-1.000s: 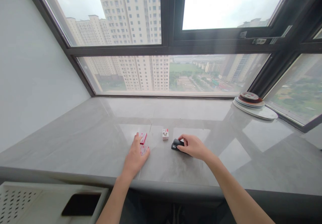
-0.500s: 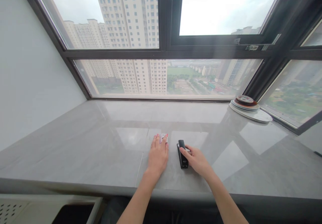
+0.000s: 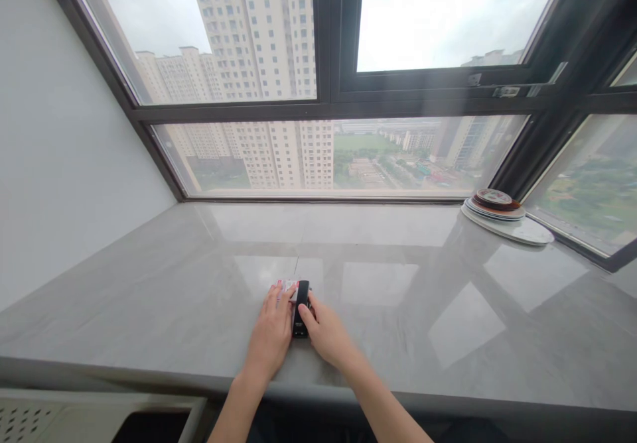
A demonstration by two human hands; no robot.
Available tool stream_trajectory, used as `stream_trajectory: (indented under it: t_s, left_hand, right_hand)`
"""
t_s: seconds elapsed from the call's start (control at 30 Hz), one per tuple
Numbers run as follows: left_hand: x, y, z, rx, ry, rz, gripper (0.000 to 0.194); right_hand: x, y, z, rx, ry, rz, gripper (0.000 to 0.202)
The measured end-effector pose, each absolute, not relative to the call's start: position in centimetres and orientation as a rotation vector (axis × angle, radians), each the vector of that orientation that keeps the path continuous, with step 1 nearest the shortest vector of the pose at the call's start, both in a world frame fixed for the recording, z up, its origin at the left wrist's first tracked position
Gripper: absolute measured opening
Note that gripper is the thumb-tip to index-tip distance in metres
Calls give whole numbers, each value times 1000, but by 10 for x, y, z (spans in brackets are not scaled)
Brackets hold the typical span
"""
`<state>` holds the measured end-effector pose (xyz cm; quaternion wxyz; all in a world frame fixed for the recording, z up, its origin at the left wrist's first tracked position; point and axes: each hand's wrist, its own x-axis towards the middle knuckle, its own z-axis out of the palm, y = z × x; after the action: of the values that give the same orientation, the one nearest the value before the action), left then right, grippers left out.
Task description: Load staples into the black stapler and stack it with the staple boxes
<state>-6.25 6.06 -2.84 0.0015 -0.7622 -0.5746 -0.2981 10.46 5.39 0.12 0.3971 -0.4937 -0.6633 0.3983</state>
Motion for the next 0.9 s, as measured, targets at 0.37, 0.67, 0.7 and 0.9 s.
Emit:
stream_trajectory:
  t_s: [0.37, 0.67, 0.7, 0.9]
  left_hand:
    - [-121, 90, -24, -2314, -1817, -877, 46]
    - [-114, 83, -18, -2227, -1955, -805, 46]
    - [-114, 83, -17, -2223, -1956, -811, 45]
    - [-112, 73, -3, -2092, -1917, -1035, 42]
  right_hand:
    - [45, 89, -2, -1365, -1747, 994, 41]
    - [42, 90, -8, -1400, -1742, 970, 42]
    - [41, 89, -8, -1389, -1730, 999, 43]
    - [73, 70, -15, -1225, -1500, 1148, 61]
